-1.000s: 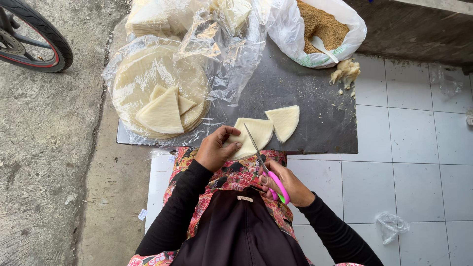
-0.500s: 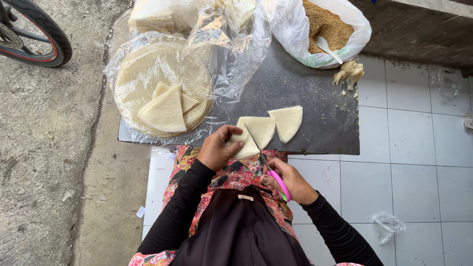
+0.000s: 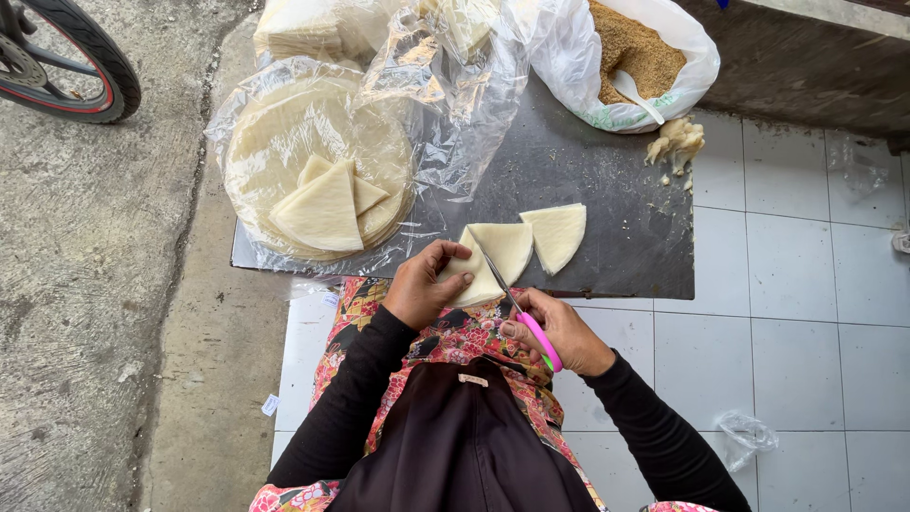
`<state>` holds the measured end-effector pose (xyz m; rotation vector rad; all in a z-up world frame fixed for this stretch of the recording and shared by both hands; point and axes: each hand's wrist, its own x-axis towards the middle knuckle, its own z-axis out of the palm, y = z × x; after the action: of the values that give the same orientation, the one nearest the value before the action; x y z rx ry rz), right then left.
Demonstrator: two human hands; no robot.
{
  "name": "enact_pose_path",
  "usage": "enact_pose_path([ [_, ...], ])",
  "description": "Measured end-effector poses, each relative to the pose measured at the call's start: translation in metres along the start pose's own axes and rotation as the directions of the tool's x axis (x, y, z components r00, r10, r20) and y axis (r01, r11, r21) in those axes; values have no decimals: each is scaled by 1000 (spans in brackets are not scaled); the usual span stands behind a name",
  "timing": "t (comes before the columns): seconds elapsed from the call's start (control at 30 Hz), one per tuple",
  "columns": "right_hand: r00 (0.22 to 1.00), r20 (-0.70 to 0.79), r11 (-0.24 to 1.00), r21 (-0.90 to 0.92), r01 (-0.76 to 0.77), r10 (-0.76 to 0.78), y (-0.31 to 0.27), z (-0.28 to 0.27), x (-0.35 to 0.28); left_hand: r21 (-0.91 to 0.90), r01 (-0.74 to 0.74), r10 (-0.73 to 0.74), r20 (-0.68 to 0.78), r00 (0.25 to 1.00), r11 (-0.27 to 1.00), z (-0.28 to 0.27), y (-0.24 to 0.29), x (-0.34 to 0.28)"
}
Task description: The person cuts round dough wrappers into smaller triangular pieces using shears, then gathers the stacks and places them into plastic bags.
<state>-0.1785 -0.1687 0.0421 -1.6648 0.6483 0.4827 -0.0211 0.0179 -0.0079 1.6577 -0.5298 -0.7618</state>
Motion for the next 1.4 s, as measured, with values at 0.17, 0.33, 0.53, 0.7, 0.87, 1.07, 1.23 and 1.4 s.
enact_pose_path([
  [0.17, 991, -55, 974, -199, 113, -126, 13, -2, 5, 18, -36, 36, -12, 999, 999, 1, -1, 0],
  [0.33, 998, 6, 995, -71, 66, -66, 11, -7, 4, 36, -28, 30, -33, 999, 999, 2, -1, -1],
  [0.53, 982, 131, 990, 59, 126, -133, -3, -9, 0, -32, -31, 30, -19, 999, 999, 2, -2, -1],
  [0.7, 998, 43, 999, -15, 35, -34, -12, -4, 5, -64, -11, 11, -3, 1000, 998, 2, -1, -1],
  [0.87, 990, -85, 928, -364, 76, -115, -5, -4, 10, -58, -24, 24, 5, 1000, 998, 1, 0, -2],
  [1.07, 997, -26, 982, -177, 70, -76, 1, -2, 7, 30, -18, 19, -43, 999, 999, 0, 0, -13],
  [1.23, 978, 141, 982, 131, 135, -153, 25, -4, -19, -246, -12, -20, -125, 992, 969, 2, -13, -34],
  [1.4, 962, -18, 862, 438, 254, -274, 73, -4, -56, -497, -123, 62, -137, 989, 859, 23, -1, -32],
])
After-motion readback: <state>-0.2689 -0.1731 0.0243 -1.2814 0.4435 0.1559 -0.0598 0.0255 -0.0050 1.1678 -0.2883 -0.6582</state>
